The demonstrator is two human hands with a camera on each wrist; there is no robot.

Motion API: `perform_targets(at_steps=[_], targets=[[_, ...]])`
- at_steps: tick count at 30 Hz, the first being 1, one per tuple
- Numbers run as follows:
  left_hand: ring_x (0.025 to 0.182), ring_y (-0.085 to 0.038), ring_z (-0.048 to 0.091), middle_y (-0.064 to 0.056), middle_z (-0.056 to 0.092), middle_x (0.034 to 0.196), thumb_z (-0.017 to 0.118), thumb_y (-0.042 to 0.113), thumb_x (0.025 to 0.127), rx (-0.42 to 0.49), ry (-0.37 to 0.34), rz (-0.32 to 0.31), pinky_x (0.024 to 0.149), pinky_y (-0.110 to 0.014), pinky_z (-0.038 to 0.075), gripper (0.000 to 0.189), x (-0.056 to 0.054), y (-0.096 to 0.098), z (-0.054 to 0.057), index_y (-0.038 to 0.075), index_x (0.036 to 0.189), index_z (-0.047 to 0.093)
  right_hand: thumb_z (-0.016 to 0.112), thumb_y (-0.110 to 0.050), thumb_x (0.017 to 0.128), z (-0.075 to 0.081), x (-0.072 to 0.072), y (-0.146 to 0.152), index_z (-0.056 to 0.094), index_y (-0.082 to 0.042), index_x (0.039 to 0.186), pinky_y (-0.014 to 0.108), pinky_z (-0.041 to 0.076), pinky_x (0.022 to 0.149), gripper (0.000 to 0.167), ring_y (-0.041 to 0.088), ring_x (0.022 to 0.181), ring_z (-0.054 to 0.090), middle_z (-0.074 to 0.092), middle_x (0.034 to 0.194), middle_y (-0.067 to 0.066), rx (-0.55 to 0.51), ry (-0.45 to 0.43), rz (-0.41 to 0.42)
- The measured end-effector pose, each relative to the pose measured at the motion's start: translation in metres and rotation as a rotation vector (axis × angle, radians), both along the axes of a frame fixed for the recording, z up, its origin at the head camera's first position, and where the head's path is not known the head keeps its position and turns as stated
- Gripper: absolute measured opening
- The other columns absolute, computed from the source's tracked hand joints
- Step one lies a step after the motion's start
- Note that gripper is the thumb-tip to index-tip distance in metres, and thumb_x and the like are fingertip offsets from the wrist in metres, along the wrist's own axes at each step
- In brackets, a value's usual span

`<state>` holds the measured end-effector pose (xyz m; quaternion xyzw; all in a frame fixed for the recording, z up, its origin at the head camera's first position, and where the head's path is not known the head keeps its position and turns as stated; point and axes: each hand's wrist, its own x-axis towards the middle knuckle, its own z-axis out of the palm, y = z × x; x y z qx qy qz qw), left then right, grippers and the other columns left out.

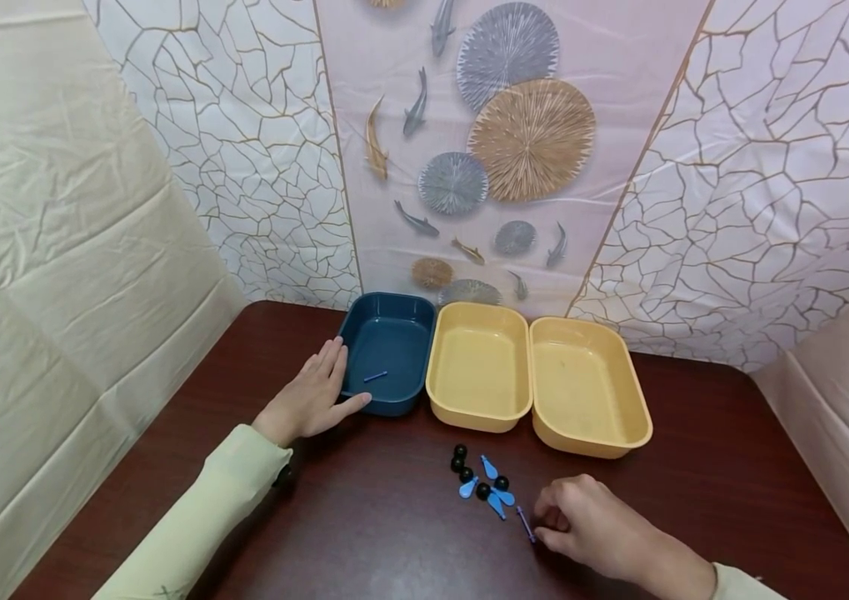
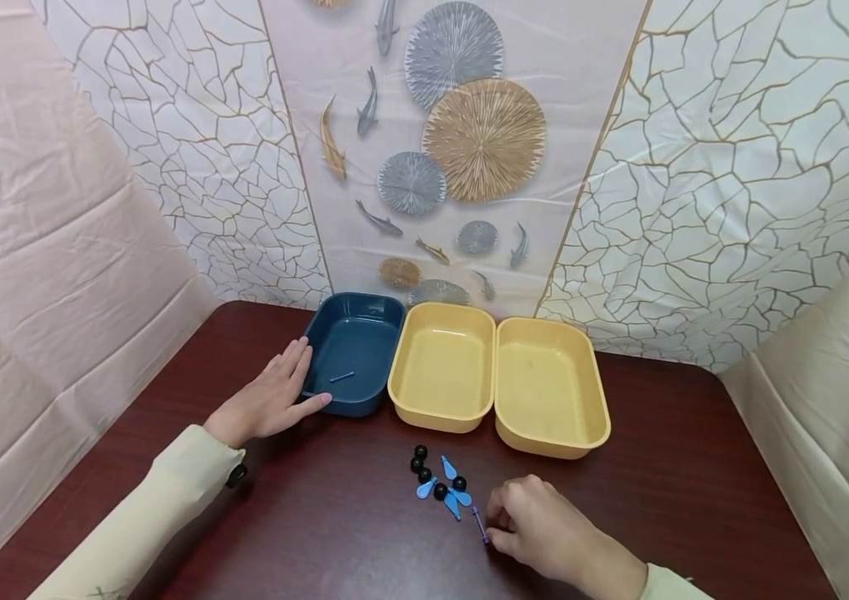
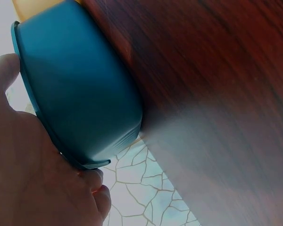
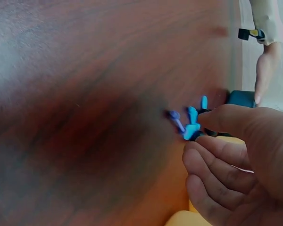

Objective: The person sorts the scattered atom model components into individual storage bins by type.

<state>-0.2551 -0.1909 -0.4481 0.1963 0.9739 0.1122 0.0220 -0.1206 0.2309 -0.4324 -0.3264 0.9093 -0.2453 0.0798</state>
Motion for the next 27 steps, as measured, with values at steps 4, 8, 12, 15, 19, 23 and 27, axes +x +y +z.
perform_targets(at_steps=[4,8,12,15,19,23,27], targets=[[0.164,-0.045,0.013,-0.026,0.009,0.177,0.045,0.063,0.106,0.005,0.006,-0.001,0.132,-0.060,0.020,0.097,0.000,0.001,0.001,-0.009,0.165,0.017,0.085,-0.012,0.086,-0.008,0.002,-0.002,0.075,-0.019,0.083,0.017,0.050,0.056,0.013,-0.011,0.066,0.055,0.066,0.076,-0.016,-0.001,-0.026,-0.034],[0.164,-0.044,0.013,-0.026,0.010,0.177,0.045,0.063,0.106,0.003,0.005,-0.002,0.132,-0.059,0.020,0.097,0.000,0.000,0.001,-0.009,0.165,0.017,0.086,-0.015,0.086,-0.016,0.003,-0.005,0.073,-0.018,0.082,0.018,0.050,0.055,0.014,-0.011,0.063,0.056,0.066,0.073,-0.015,-0.004,-0.052,-0.076],[0.165,-0.044,0.012,-0.025,0.008,0.177,0.045,0.063,0.106,-0.001,-0.001,-0.006,0.132,-0.059,0.019,0.098,-0.001,0.001,0.000,-0.009,0.165,0.015,0.086,-0.016,0.086,-0.021,0.003,-0.009,0.071,-0.019,0.079,0.019,0.049,0.054,0.016,-0.010,0.061,0.057,0.066,0.070,-0.015,0.013,-0.084,-0.123],[0.165,-0.044,0.011,-0.025,0.007,0.177,0.044,0.064,0.106,-0.008,-0.004,-0.004,0.133,-0.059,0.019,0.098,-0.001,0.001,0.000,-0.008,0.166,0.014,0.084,-0.013,0.084,-0.023,0.003,-0.011,0.070,-0.020,0.077,0.020,0.047,0.054,0.017,-0.009,0.060,0.055,0.066,0.067,-0.016,0.024,-0.060,-0.154],[0.165,-0.043,0.010,-0.025,0.007,0.177,0.043,0.065,0.106,-0.006,-0.001,-0.002,0.133,-0.058,0.019,0.098,-0.002,0.000,-0.001,-0.008,0.166,0.014,0.083,-0.010,0.078,-0.027,0.004,-0.013,0.069,-0.022,0.074,0.019,0.045,0.053,0.019,-0.010,0.059,0.052,0.063,0.064,-0.018,0.032,0.010,-0.176],[0.165,-0.043,0.010,-0.024,0.007,0.177,0.044,0.065,0.105,0.002,0.001,-0.005,0.133,-0.058,0.019,0.099,-0.002,0.000,-0.002,-0.008,0.166,0.014,0.082,-0.009,0.076,-0.028,0.004,-0.013,0.067,-0.023,0.072,0.019,0.044,0.053,0.020,-0.011,0.058,0.050,0.060,0.062,-0.020,0.030,0.042,-0.183],[0.165,-0.043,0.011,-0.025,0.007,0.177,0.044,0.065,0.105,0.001,0.000,-0.003,0.133,-0.058,0.018,0.099,-0.001,0.000,-0.002,-0.008,0.166,0.015,0.082,-0.008,0.078,-0.025,0.002,-0.011,0.068,-0.023,0.074,0.017,0.045,0.054,0.021,-0.011,0.060,0.050,0.059,0.066,-0.020,0.024,0.070,-0.184]])
